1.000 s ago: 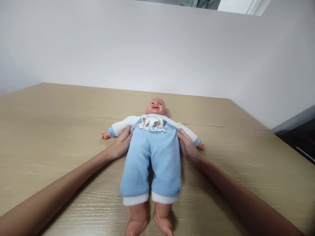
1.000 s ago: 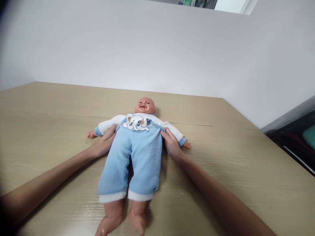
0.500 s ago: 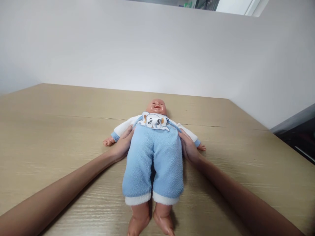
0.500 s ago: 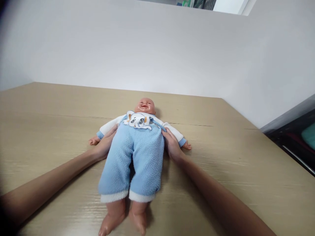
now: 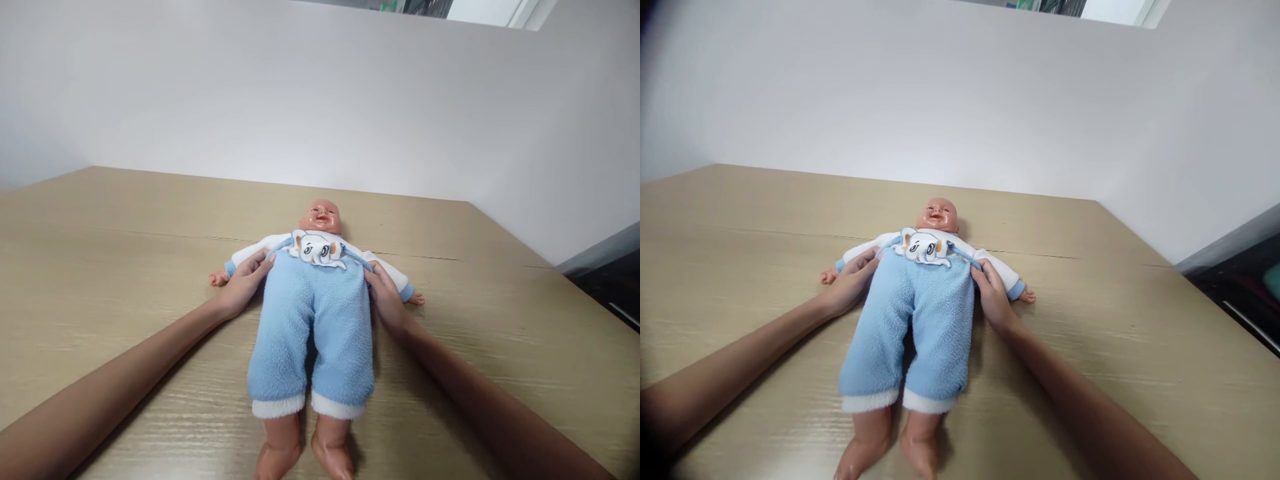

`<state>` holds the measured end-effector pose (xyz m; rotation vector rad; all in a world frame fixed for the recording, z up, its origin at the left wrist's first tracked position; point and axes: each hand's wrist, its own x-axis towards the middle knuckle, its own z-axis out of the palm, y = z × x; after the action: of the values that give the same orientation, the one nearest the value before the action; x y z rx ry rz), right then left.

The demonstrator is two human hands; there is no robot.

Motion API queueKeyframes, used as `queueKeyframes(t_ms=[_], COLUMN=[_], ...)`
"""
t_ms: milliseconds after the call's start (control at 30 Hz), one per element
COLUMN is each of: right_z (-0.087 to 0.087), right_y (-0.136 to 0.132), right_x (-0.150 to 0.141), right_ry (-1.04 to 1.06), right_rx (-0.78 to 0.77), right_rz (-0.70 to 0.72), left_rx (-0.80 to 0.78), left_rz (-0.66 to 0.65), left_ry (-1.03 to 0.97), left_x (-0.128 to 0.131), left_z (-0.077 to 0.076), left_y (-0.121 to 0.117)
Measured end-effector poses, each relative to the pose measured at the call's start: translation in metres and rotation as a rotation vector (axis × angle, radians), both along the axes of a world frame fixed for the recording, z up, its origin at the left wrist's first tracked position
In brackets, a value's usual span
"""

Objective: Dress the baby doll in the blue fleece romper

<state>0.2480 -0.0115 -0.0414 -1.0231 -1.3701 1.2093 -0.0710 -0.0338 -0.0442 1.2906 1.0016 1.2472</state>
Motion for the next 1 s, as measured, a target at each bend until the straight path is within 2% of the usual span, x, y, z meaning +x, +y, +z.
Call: queueKeyframes(t_ms=[133,233,333,467,667,833,900,1000], right_z=[0.009,0.012,0.020,0.037,0.063,0.096,0.110,0.124], right_y=[-0.004,-0.002,0.004,0.021,0.056,0.072,0.081,0.099], right_x=[0.004,0.005,0.003,-0.005,-0.028,-0.073,-0.098,-0.138], right_ry=[-0.038,0.006,-0.016,-0.161,-0.139,-0.466,-0.600,-0.890], right_rx=[0.019,-0.004,0.005,0.108,0.056,0.434,0.523,0.559], right_rz=[0.049,0.129,0.114,0.006,0.090,0.076,0.185,0.510], left_rx=[0.005,0.075,0.197,0.315,0.354,0.392,0.409,0.447], left_rz=[0.127,0.190,0.270,0.375,0.448,0.455,0.457,0.462], left_ry=[-0.058,0.054,0.202,0.241,0.262,0.246,0.240,0.241], left_x=[-0.005,-0.005,-0.001,0.004,0.003,0.005,0.005,0.006], left_z=[0.001,0.003,0.007,0.006,0.003,0.005,0.004,0.002], left_y=[-0.001,-0.002,-0.002,0.000,0.001,-0.003,-0.004,-0.005])
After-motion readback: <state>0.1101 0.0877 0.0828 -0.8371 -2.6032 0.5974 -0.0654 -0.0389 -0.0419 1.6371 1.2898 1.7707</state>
